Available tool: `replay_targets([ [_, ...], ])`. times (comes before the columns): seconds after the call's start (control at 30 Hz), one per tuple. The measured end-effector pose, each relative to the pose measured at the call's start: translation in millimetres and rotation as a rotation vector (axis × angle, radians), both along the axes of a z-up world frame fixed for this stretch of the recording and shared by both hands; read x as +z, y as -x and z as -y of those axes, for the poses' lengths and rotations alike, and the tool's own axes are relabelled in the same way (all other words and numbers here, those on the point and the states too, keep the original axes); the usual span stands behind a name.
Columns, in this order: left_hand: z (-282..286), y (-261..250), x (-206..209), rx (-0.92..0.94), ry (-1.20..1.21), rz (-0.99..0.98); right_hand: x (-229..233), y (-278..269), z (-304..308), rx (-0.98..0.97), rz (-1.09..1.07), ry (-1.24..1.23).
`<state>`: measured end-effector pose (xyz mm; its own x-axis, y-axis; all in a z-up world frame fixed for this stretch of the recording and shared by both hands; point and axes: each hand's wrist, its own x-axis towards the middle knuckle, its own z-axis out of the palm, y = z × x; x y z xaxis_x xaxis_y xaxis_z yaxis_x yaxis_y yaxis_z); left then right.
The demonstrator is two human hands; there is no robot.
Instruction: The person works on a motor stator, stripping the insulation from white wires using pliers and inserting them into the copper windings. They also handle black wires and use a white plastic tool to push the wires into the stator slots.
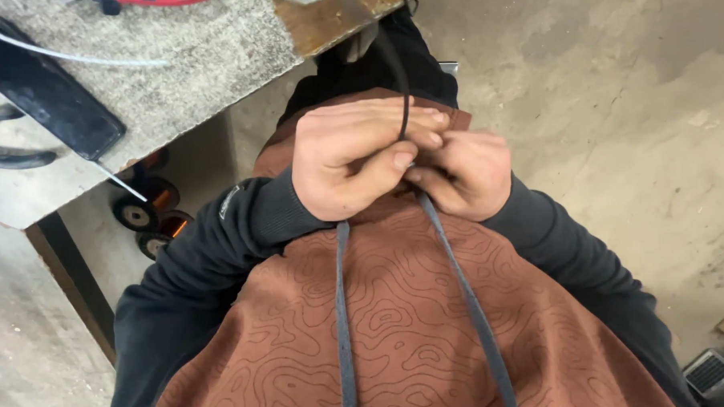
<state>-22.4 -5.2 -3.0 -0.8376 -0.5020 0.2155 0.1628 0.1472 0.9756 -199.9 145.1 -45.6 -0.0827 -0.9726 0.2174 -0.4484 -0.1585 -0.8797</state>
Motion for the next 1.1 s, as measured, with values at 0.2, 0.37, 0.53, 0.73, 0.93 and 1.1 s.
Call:
replay_targets([
  [0.2,0,-8,-3,-0.010,-0.125,-0.076,-14,0,-15,-0.081,0.142,-0.028],
  [0.37,-1,-5,-4,-0.014,-0.096,-0.031,-10,-7,-12,-0.135,0.179,-0.054],
  [0.53,9,-15,6,-0.025,-0.460,-0.038,-1,-8,-3,-0.093,0.079,-0.014],
  [0.73,5,-15,2,0.064,-0.247,-0.005,7,-9,5,-0.129,0.082,-0.073],
  [0.93,8,-16,2,0.015,-0.301,0.011,28,-1,16,-0.045,-0.019,-0.078],
  [1.1,8,-7,3,-0.055,-0.205,0.056,44,0,24,-0.046,-0.083,-0.100],
])
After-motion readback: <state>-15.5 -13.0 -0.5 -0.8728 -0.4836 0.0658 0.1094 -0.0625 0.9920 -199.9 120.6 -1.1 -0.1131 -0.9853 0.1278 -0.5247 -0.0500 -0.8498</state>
